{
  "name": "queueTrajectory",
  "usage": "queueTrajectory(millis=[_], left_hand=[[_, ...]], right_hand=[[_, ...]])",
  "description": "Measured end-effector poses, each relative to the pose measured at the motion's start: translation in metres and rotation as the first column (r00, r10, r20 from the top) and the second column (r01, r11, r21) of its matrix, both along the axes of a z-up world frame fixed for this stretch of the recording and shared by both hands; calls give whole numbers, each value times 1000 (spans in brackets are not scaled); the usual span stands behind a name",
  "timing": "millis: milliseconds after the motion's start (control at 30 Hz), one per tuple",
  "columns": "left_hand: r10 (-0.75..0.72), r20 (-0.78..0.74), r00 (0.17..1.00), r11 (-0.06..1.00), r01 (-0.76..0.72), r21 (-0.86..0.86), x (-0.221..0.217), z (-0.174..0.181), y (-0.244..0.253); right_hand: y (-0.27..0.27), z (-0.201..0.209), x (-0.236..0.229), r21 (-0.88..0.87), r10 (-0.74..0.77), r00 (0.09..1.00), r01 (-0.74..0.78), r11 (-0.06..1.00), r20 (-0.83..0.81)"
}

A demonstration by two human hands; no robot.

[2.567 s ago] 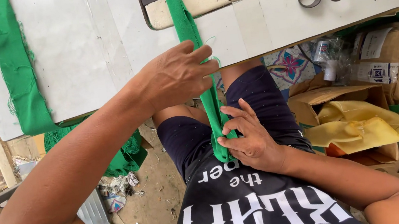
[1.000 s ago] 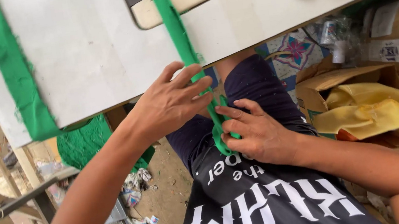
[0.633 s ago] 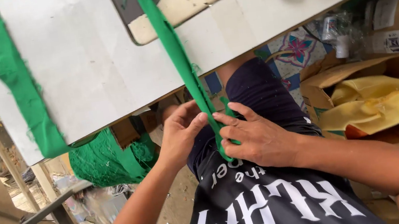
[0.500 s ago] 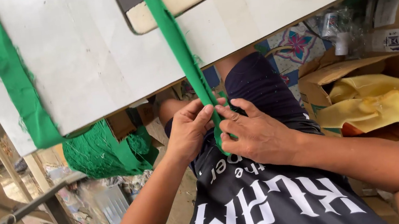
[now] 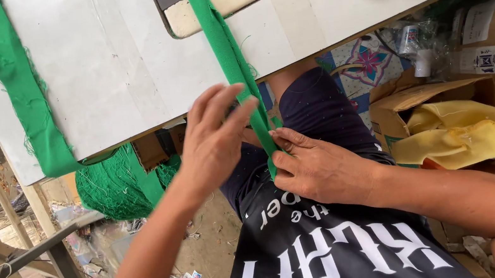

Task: Folding the edges of green fabric strips to prepare them for sewing

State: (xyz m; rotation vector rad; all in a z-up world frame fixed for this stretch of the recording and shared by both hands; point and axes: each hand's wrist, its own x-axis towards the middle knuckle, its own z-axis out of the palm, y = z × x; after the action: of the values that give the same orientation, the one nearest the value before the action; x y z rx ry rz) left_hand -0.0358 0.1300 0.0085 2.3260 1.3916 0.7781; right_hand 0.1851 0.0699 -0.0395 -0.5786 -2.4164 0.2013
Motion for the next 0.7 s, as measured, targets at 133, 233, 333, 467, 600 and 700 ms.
queueTrajectory(millis=[133, 233, 333, 467, 600, 700], left_hand=[[-330, -560, 760, 850, 497, 174, 6, 50, 31], [-407, -685, 605, 787, 613, 74, 12, 65, 45], [-440, -678, 589, 727, 677, 116, 15, 53, 55], [-544, -614, 572, 677, 732, 82, 26, 72, 64], [-579, -581, 572, 648, 755, 97, 12, 17, 70], [-506, -646, 571, 640, 751, 161, 12, 2, 70]], right_hand=[[-7, 1, 1, -19, -22, 998, 23, 1000, 61], [-2, 16, 1, -12, -36, 997, 37, 999, 62], [-3, 16, 1, 0, -59, 997, 59, 998, 50], [-5, -5, -2, 54, -43, 994, 38, 998, 99], [-3, -11, -3, 68, -23, 995, 16, 998, 101], [-2, -5, -2, 68, -7, 993, -1, 998, 114]])
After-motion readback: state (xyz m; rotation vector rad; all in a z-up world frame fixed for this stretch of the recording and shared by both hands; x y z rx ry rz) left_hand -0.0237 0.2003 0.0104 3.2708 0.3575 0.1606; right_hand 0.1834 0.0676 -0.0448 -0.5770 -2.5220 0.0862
